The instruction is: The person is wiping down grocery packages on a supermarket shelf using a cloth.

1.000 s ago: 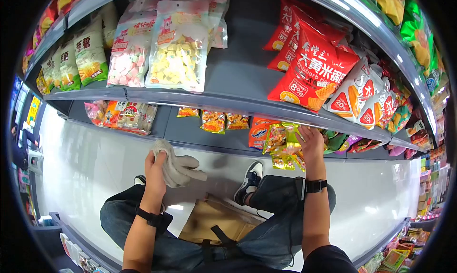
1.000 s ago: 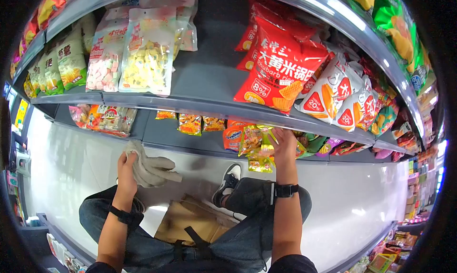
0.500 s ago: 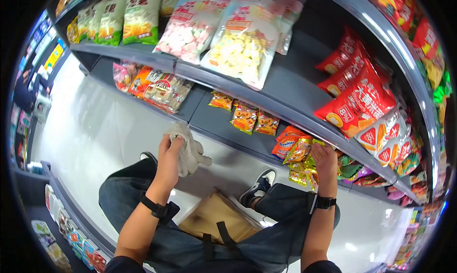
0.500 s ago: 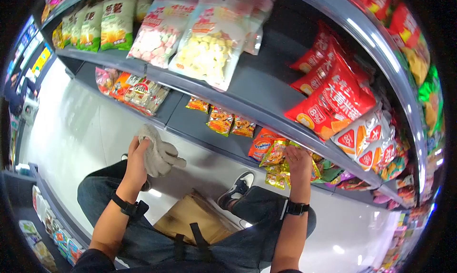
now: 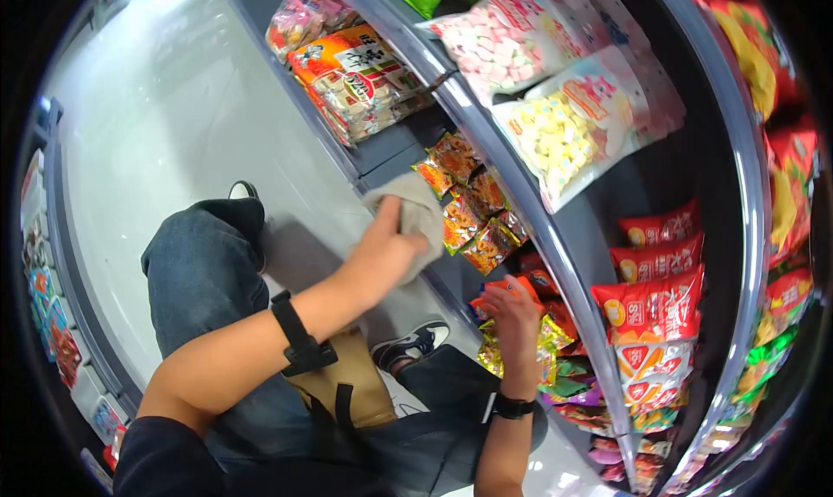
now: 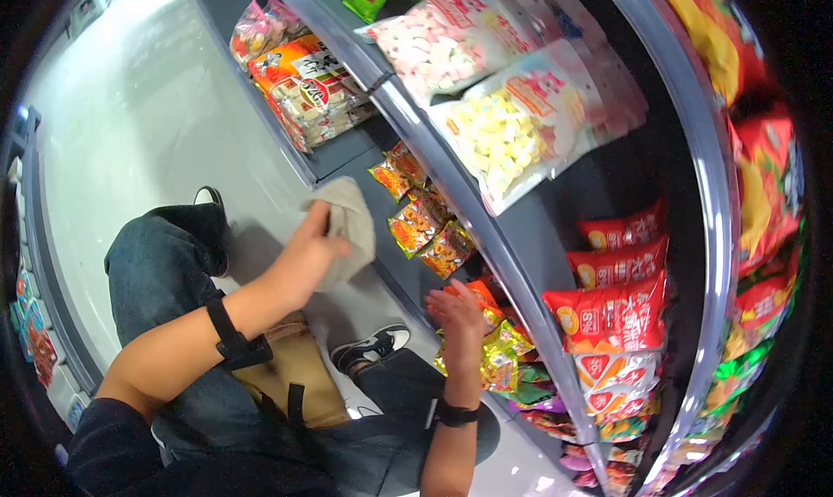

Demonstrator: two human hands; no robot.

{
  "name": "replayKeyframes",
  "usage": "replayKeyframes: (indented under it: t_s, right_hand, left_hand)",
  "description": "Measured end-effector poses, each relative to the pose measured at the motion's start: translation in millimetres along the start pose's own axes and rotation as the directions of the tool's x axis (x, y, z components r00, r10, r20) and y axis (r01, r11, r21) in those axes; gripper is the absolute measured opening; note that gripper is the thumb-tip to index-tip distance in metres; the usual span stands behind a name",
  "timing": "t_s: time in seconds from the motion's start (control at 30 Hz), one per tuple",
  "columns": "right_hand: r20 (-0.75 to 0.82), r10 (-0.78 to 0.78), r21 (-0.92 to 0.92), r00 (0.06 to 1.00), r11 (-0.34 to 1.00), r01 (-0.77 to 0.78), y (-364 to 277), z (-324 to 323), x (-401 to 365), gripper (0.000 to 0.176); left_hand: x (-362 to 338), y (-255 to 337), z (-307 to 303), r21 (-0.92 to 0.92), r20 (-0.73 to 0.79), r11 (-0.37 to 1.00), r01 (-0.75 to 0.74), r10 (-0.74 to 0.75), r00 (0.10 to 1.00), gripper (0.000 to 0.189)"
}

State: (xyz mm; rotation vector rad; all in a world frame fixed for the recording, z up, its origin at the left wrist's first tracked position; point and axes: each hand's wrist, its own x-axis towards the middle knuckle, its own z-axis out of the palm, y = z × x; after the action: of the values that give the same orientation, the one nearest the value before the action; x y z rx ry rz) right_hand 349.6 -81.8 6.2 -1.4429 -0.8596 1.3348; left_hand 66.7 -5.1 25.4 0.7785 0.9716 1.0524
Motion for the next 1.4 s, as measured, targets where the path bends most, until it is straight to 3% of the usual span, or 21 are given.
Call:
replayKeyframes:
  t_s: [0.07, 0.1, 0.13, 0.27, 0.33, 0.4, 0.43, 0.47, 0.5, 0.53, 0.6, 0.63, 0.77, 0.83, 0.87, 1.0, 1.07, 1.1, 1.27, 1.33, 1.4]
  right_hand:
    - [0.177, -0.036, -0.184, 0.984, 0.980, 0.069, -11.1, 43.0, -3.7, 0.054]
    - [0.343, -0.035, -0.044, 0.939, 0.998, 0.053, -16.8, 60.9, -6.5, 0.058]
    - [0.446, -0.006, -0.066, 0.895, 0.997, 0.039, -22.5, 101.4, 1.2, 0.064]
    - [0.379, 0.006, -0.224, 0.925, 0.971, 0.086, -41.5, 135.6, 7.7, 0.054]
    - [0.383, -0.013, -0.256, 0.924, 0.959, 0.119, -52.1, 150.1, 27.8, 0.048]
    - [0.320, -0.025, -0.466, 0.947, 0.866, 0.180, -64.3, 147.8, 38.5, 0.034]
    - [0.300, -0.117, -0.327, 0.947, 0.920, 0.217, -85.0, 167.1, 47.5, 0.030]
    - [0.310, -0.165, -0.354, 0.936, 0.894, 0.275, -83.8, 171.0, 49.8, 0.032]
    - [0.305, -0.159, -0.223, 0.939, 0.947, 0.233, -89.3, 174.8, 53.8, 0.033]
    - [0.308, -0.148, -0.082, 0.940, 0.980, 0.181, -94.9, 189.2, 62.0, 0.034]
    - [0.337, -0.186, -0.046, 0.923, 0.976, 0.213, -92.0, 190.2, 67.9, 0.036]
    - [0.352, -0.179, -0.017, 0.919, 0.980, 0.198, -90.3, 193.9, 73.8, 0.036]
    - [0.396, -0.075, -0.101, 0.915, 0.987, 0.124, -63.5, 191.5, 80.0, 0.034]
    - [0.426, -0.094, -0.288, 0.900, 0.929, 0.234, -57.7, 200.9, 84.3, 0.034]
    - [0.443, -0.113, -0.376, 0.889, 0.877, 0.299, -58.9, 203.6, 81.9, 0.034]
    - [0.450, -0.116, -0.299, 0.885, 0.915, 0.271, -44.7, 204.5, 96.3, 0.034]
    - [0.382, 0.003, -0.123, 0.924, 0.991, 0.048, -49.4, 205.1, 99.6, 0.035]
    - [0.364, 0.001, -0.115, 0.931, 0.992, 0.044, -42.8, 198.5, 107.7, 0.035]
    - [0.391, 0.017, -0.447, 0.920, 0.877, 0.174, -12.8, 143.3, 153.1, 0.036]
    - [0.395, 0.094, -0.423, 0.914, 0.902, 0.090, 4.2, 107.2, 177.0, 0.037]
    - [0.290, 0.129, -0.443, 0.948, 0.896, 0.013, 11.6, 89.0, 186.1, 0.036]
  left_hand:
    - [-6.2, 13.6, 6.0, -0.206, 0.025, 0.978, 0.006, -0.001, 1.000, 0.051]
    - [-14.5, 15.2, 19.4, -0.162, 0.081, 0.986, -0.025, 0.038, 0.996, 0.053]
    - [-18.4, 17.9, 20.0, -0.118, 0.122, 0.991, -0.065, 0.080, 0.989, 0.056]
    - [-9.0, 1.5, 17.4, -0.161, 0.163, 0.979, -0.122, 0.148, 0.976, 0.062]
    - [4.2, 5.5, 6.7, -0.243, 0.041, 0.934, -0.263, 0.280, 0.959, 0.060]
    - [3.0, 15.3, 2.3, -0.226, 0.002, 0.931, -0.285, 0.293, 0.956, 0.057]
    - [9.1, 19.9, -7.5, -0.331, -0.079, 0.894, -0.302, 0.293, 0.953, 0.053]
    - [5.4, 25.3, -4.7, -0.447, -0.118, 0.849, -0.282, 0.257, 0.959, 0.049]
    - [-0.6, 37.4, -7.5, -0.365, -0.181, 0.912, -0.189, 0.129, 0.975, 0.040]
    - [5.1, 38.6, -17.5, -0.348, -0.206, 0.915, -0.207, 0.141, 0.968, 0.040]
    - [0.8, 34.8, -13.9, -0.475, -0.252, 0.879, -0.045, -0.087, 0.964, 0.031]
    - [5.1, 33.8, -23.9, -0.463, -0.164, 0.876, 0.137, -0.237, 0.958, 0.033]
    - [17.2, 8.8, -29.7, -0.537, -0.068, 0.815, 0.219, -0.301, 0.951, 0.036]
    - [17.3, 20.2, -34.7, -0.535, -0.087, 0.806, 0.254, -0.351, 0.932, 0.037]
    - [13.8, 24.7, -33.8, -0.533, -0.089, 0.807, 0.254, -0.352, 0.932, 0.037]
    - [13.7, 30.2, -37.8, -0.667, -0.091, 0.722, 0.185, -0.324, 0.942, 0.035]
    - [13.3, 30.5, -34.1, -0.699, -0.062, 0.695, 0.167, -0.292, 0.955, 0.036]
    - [10.8, 33.8, -31.7, -0.710, -0.063, 0.693, 0.129, -0.245, 0.967, 0.035]
    - [3.9, 46.3, -31.5, -0.643, -0.028, 0.754, 0.134, -0.198, 0.980, 0.033]
    - [2.0, 43.2, -36.9, -0.729, 0.042, 0.656, 0.193, -0.239, 0.970, 0.032]
    - [2.3, 39.6, -39.3, -0.719, 0.026, 0.675, 0.164, -0.210, 0.977, 0.032]
